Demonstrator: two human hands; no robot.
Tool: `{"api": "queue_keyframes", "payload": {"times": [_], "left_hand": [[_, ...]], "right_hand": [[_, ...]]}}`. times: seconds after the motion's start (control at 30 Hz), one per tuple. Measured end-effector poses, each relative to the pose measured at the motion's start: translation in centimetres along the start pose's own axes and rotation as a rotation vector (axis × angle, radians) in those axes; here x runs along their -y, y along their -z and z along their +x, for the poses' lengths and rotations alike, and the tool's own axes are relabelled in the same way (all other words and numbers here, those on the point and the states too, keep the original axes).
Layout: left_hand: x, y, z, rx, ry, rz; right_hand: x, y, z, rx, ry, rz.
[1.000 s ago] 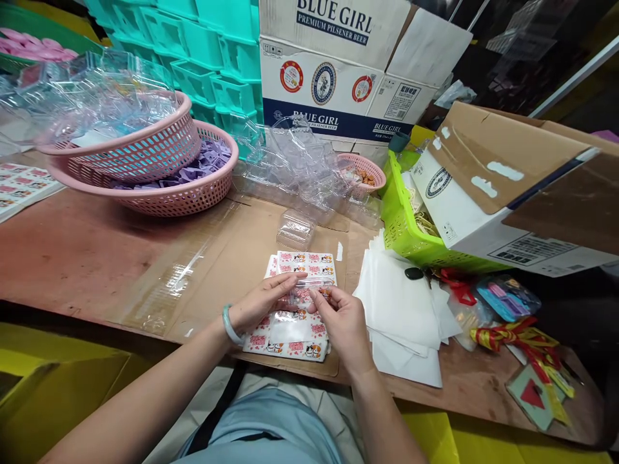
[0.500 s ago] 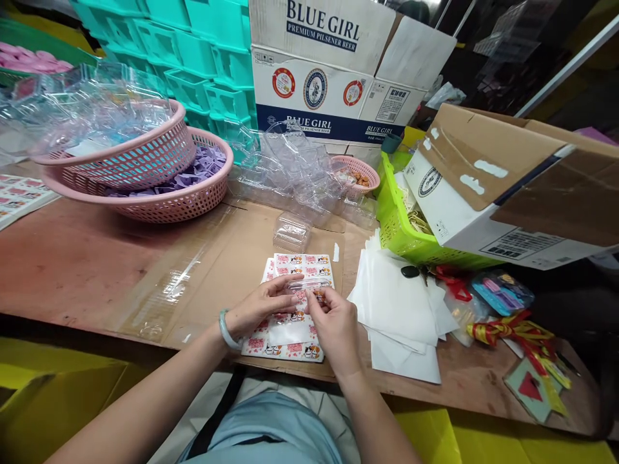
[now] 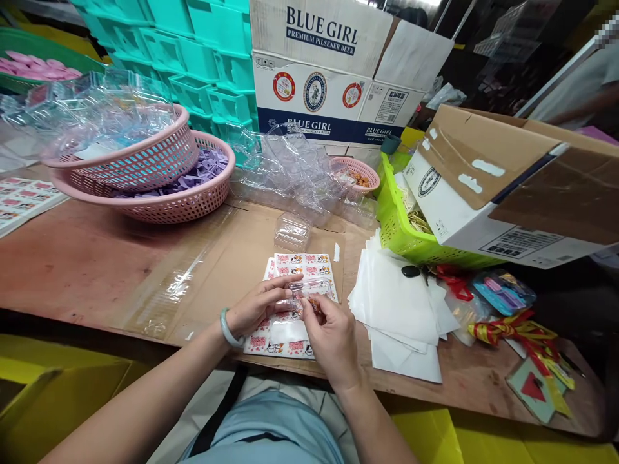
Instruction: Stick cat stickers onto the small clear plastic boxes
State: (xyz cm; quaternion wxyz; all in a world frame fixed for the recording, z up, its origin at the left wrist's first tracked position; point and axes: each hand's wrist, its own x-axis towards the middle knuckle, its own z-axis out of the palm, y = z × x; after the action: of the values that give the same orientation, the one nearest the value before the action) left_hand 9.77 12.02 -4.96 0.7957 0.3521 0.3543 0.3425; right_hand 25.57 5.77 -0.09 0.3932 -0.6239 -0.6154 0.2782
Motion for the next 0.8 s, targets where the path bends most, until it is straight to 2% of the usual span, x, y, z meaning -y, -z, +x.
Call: {"api": "queue_keyframes", "payload": {"times": [0.1,0.2,0.3,0.37,0.47,0.57,0.8], "left_hand": [[-0.2,0.1,0.0,-0.007,0.000,-0.007],[-0.4,0.3,0.0,0.002,0.022,-0.012],[-0.6,0.3,0.0,0.016,0.042,-0.014],[-0.7,0.3,0.0,0.013,0.045,-0.015],[-0.8,0.2,-0.1,0.009,0.043,-0.016],[-0.8,0.3,-0.1,0.018,0.059,-0.031],[-0.8,0.6,0.2,0.042,0.067,-0.047]], "right_hand": [[0.5,0.7,-0.7,-0.085,0.052,0.025],[0.9,2.1,-0.3,-0.206,-0.015,0.166],[0.5,2.8,0.8,-0.108,-0.153,0.313],[-0.3,2.4,1.3,-0.024,-0.224,0.371],[-1.4,1.3,1.6,0.005,-0.288,0.397],[-1.8,0.7,1.5,0.029,-0.304,0.380],[-0.8,1.0,1.8,0.090,-0.287,0.304]]}}
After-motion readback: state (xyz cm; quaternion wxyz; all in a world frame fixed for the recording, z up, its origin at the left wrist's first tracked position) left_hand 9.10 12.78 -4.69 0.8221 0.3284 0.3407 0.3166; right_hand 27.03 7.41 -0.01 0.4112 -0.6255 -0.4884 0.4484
